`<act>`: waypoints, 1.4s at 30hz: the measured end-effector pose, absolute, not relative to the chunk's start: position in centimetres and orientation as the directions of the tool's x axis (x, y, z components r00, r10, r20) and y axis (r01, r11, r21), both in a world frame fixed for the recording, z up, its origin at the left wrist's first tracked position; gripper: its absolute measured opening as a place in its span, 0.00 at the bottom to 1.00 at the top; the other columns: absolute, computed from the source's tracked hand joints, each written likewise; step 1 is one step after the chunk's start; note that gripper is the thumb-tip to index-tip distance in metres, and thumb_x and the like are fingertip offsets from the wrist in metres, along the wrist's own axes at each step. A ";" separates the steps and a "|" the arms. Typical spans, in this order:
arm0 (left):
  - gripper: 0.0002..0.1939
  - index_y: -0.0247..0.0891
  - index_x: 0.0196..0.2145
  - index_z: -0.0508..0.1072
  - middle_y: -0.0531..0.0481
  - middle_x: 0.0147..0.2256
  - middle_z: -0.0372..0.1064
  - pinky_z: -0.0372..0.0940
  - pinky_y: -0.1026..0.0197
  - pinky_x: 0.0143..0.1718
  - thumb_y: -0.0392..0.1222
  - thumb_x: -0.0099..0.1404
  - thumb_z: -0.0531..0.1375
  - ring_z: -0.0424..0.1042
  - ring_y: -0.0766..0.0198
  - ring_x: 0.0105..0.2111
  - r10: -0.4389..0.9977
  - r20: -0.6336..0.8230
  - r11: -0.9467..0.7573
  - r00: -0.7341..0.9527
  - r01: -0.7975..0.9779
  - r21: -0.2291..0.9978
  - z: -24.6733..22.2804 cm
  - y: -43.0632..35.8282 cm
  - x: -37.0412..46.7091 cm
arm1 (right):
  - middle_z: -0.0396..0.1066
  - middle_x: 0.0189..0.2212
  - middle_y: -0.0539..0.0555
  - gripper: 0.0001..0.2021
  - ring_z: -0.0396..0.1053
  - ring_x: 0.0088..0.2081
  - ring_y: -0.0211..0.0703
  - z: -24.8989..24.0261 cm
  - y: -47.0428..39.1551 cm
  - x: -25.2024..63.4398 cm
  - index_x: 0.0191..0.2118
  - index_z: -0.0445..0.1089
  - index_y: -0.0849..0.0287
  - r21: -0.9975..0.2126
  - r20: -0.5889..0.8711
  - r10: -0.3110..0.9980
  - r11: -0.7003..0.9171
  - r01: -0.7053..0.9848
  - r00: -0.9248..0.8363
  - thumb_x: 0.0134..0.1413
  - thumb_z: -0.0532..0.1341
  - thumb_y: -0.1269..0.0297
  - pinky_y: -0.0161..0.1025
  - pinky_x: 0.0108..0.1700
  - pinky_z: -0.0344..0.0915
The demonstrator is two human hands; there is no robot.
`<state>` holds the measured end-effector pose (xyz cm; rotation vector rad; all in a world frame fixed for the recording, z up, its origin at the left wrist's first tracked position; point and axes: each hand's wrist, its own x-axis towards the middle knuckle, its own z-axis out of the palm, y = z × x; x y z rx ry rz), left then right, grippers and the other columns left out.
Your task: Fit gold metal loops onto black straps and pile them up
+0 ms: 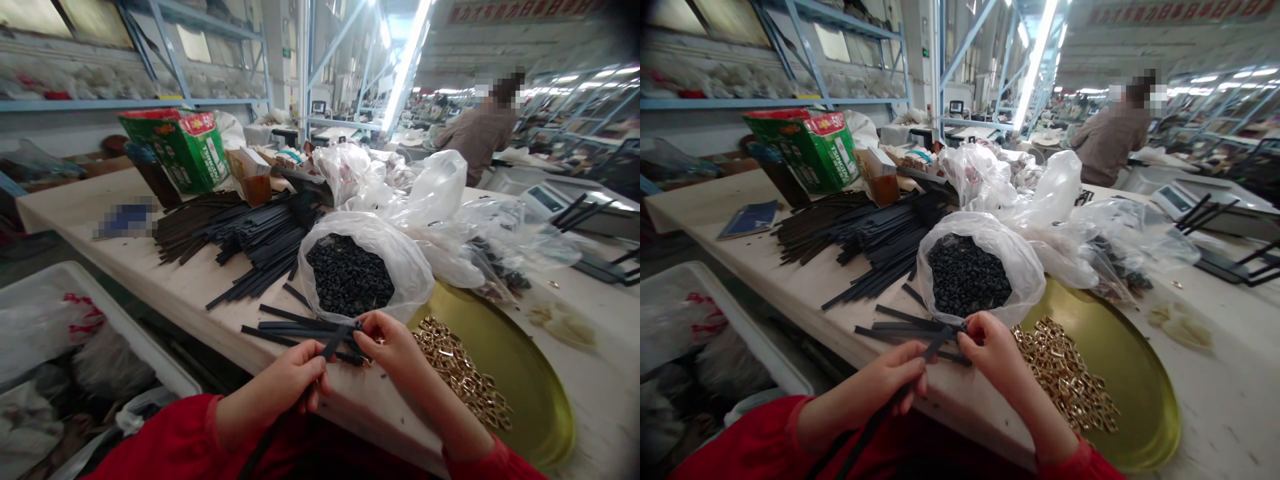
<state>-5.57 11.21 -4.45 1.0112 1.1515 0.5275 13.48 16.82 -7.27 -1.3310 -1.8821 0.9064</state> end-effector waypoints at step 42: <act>0.14 0.37 0.30 0.69 0.49 0.28 0.71 0.57 0.65 0.30 0.40 0.66 0.46 0.68 0.63 0.28 0.922 -0.124 -0.223 0.366 0.766 0.603 -5.9 7.1 -4.3 | 0.67 0.20 0.51 0.19 0.62 0.23 0.38 -10.5 6.9 10.9 0.29 0.73 0.60 -0.993 -0.101 0.986 -0.093 0.069 -0.129 0.53 0.55 0.49 0.34 0.26 0.60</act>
